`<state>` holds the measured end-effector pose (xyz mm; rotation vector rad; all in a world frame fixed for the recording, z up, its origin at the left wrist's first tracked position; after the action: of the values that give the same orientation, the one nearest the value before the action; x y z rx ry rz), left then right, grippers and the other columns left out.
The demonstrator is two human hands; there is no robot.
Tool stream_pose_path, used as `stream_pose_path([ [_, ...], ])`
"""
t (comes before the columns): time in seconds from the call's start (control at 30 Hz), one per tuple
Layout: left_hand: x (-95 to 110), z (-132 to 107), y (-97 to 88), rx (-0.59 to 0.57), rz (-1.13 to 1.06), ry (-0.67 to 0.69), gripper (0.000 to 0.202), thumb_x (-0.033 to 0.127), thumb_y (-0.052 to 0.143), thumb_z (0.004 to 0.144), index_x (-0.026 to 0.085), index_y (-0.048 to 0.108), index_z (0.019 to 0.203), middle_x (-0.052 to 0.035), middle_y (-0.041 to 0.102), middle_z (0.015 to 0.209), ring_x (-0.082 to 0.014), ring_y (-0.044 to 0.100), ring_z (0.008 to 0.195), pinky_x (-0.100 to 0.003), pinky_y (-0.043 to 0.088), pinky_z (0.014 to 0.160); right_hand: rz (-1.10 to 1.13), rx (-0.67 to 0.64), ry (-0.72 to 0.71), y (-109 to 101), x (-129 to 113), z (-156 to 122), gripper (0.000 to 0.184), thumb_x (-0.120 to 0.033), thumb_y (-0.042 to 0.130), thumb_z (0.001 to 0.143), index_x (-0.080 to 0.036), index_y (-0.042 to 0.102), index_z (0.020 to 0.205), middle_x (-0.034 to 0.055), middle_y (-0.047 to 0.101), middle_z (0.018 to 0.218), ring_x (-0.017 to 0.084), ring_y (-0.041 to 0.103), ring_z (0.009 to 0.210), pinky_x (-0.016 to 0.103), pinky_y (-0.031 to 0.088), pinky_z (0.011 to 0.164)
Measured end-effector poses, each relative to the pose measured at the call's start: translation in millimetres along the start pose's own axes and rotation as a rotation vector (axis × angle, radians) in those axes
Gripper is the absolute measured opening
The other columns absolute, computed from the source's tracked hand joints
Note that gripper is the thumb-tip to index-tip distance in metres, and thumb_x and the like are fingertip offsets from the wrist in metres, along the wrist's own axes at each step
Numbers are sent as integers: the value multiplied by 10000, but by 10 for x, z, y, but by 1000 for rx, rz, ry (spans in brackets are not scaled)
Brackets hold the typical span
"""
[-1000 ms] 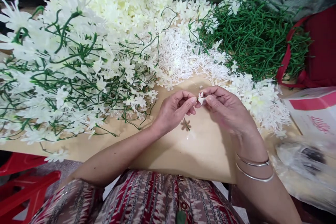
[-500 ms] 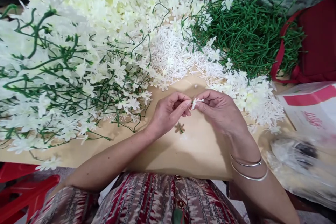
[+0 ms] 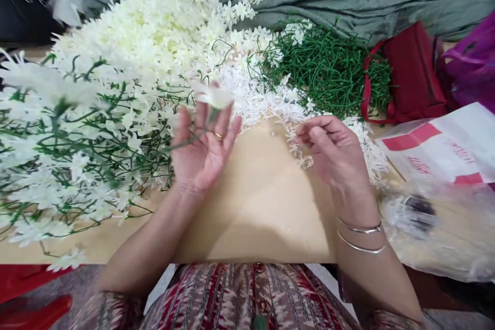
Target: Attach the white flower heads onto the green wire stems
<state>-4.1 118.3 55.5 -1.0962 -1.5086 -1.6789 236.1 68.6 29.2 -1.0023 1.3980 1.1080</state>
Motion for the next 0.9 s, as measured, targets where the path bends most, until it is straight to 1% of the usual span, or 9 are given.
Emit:
stream_pose_path([
  [0.1,-475,-124,135,-173,-84,-288,438,595,488,1030,294,725,1242,-54,687,1427,-271,643,1356,-394,609,1005,-231,156,-126,-169,-41,24,118,-394,767,863,-306,702,907,30,718,886,216,677,779,412,563,806],
  [0.17,-756,-251,232,-282,-119,-422,458,606,627,958,233,752,1192,-122,727,1356,-285,713,1247,-412,610,1020,-461,214,-226,-187,-67,17,100,-370,737,888,-277,706,908,44,725,888,234,680,824,423,554,829],
  [0.27,-885,-354,295,-338,-23,-393,378,518,745,917,205,771,1129,-136,767,1254,-249,764,1114,-394,600,1033,-816,201,-354,-111,-64,5,115,-329,655,941,-240,727,943,77,742,957,266,678,938,462,532,908],
  [0.4,-808,-378,297,-309,189,-267,278,428,713,966,197,750,1117,-110,776,1177,-196,775,1009,-357,611,982,-1100,76,-377,-54,54,38,139,-297,666,933,-228,748,1022,111,747,1060,322,644,1034,528,478,986],
  [0.53,-825,-365,286,-269,214,-218,257,371,688,981,180,707,1153,-104,756,1187,-168,759,1021,-327,605,978,-1014,104,-362,-121,12,43,83,-247,657,932,-252,735,902,80,767,966,305,639,963,515,461,981],
  [0.67,-887,-326,290,-253,217,-211,281,348,694,967,172,667,1185,-118,725,1241,-162,747,1024,-316,605,960,-839,185,-314,-91,-138,-57,93,-317,752,885,-261,684,855,37,731,865,251,636,866,428,490,886],
  [0.73,-883,-313,302,-258,228,-200,317,347,712,953,174,654,1212,-126,717,1265,-167,736,1045,-310,600,950,-734,111,-232,22,-124,-113,158,-351,779,862,-264,647,870,8,700,817,205,626,775,360,506,769],
  [0.8,-864,-320,325,-279,248,-187,344,348,740,932,173,655,1215,-122,730,1234,-171,726,1050,-308,592,942,-647,-22,-162,184,-53,-168,200,-357,775,861,-266,612,933,-4,686,809,184,637,739,321,509,689],
  [0.9,-821,-344,327,-270,317,-160,305,344,776,897,167,675,1125,-82,757,1066,-157,714,951,-290,581,882,-653,-115,-176,359,58,-235,228,-306,734,873,-268,564,1020,17,690,926,181,683,758,318,543,674],
])
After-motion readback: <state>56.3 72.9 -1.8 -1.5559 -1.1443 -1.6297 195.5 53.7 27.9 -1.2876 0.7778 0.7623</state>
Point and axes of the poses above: each hand's wrist, its own z-axis towards the middle knuckle, its own y-axis out of the palm, x = y × z, the point moved 6 cm from there along z, towards the middle knuckle
